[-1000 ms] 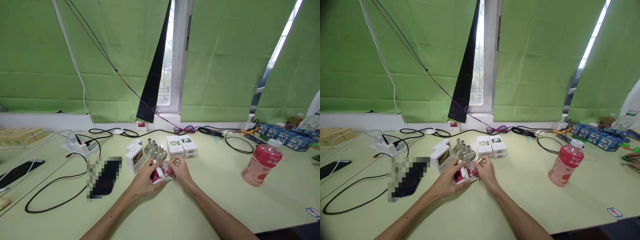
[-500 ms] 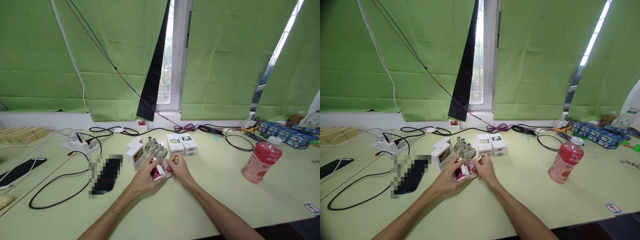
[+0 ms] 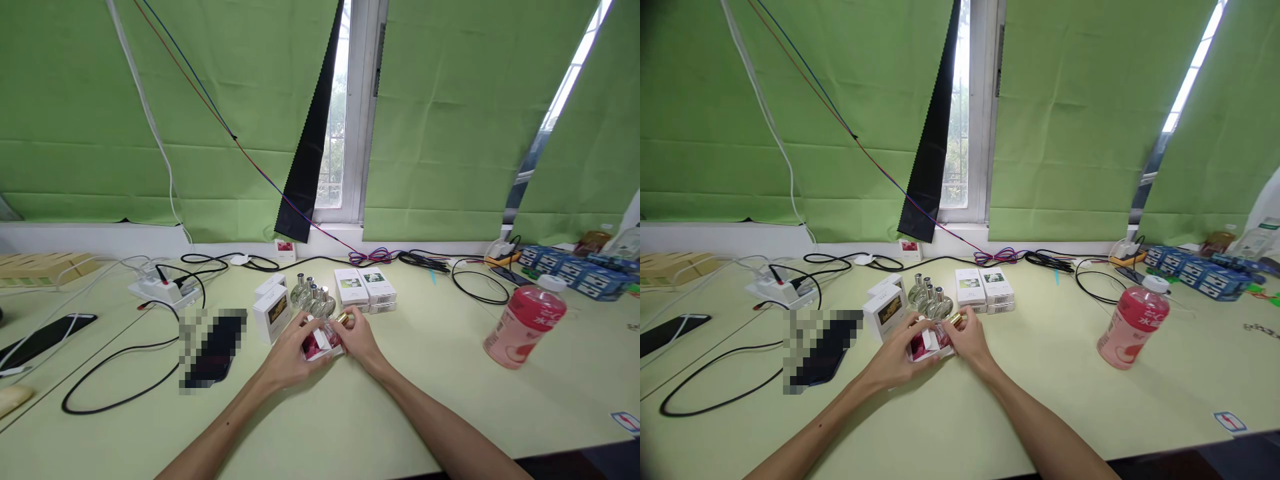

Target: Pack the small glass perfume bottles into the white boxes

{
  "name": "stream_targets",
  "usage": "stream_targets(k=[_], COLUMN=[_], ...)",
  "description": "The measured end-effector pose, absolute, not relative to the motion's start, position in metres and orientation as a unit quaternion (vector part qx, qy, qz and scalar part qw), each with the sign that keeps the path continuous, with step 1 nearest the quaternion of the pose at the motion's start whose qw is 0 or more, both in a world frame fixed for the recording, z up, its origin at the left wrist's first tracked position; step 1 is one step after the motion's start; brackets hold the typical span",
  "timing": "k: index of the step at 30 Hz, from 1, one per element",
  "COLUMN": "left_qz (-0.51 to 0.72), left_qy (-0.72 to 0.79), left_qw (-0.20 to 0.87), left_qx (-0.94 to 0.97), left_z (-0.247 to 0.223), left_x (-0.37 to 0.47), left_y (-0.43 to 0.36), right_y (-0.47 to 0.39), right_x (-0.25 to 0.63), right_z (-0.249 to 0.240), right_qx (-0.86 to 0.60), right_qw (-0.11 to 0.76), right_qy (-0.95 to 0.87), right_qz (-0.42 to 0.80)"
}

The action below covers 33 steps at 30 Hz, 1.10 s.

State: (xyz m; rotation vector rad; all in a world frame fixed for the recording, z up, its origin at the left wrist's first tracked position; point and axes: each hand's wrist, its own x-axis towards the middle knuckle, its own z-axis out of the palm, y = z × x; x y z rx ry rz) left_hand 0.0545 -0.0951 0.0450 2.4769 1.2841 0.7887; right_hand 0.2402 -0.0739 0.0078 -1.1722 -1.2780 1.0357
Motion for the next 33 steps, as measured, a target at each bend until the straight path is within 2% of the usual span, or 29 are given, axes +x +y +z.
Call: stream_targets(k=[33], left_qz=[0.3], left_qy=[0.437], left_qw=[0.14], left_qx=[0.836], left_z=[0.05], left_x=[0.0621], left_y=[-0.1031], right_y=[-0.0732], right_x=[0.2393], right_z=[0.0016], right_qx=[-0.445], right_qw=[0.541], right_qy=[-0.536], right_qz=[0.471])
